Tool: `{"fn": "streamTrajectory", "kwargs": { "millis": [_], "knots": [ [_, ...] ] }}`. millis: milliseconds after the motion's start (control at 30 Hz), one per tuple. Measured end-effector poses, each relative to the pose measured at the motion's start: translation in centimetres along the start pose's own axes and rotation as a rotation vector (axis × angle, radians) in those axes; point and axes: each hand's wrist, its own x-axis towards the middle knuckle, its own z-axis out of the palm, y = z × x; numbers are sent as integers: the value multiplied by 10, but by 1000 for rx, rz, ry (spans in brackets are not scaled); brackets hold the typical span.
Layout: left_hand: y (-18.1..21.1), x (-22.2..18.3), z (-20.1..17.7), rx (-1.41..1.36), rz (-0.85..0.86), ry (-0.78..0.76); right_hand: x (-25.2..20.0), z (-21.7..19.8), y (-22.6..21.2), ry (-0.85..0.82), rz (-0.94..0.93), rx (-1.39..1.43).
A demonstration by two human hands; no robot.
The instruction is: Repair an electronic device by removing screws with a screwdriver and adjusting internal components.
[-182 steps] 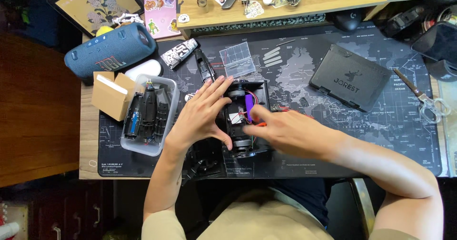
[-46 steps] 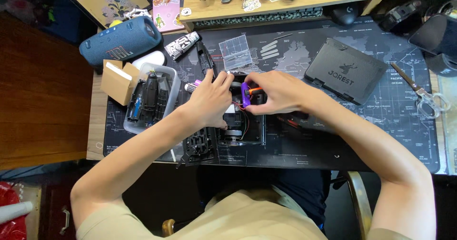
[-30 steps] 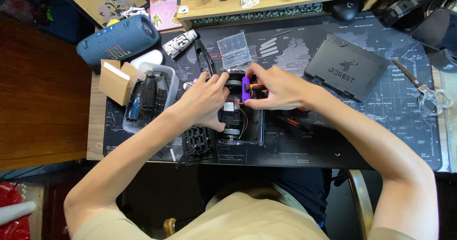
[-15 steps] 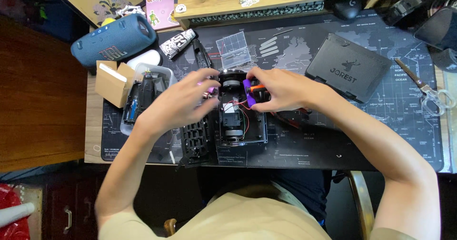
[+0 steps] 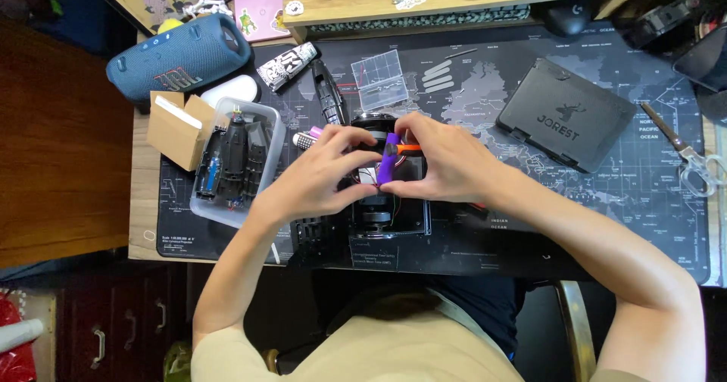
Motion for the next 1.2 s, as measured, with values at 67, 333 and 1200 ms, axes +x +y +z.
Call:
{"fn": "streamTrajectory", "kwargs": {
  "millis": [67, 333, 1200],
  "knots": [
    [-6, 9, 5, -19, 52, 23, -1, 6, -6, 71, -24, 53],
    [-24, 15, 19, -360, 100, 62, -1, 22, 2, 225, -39, 305],
    [-77, 15, 65, -638, -523, 518, 2, 83, 32, 407, -222, 293]
  ]
}}
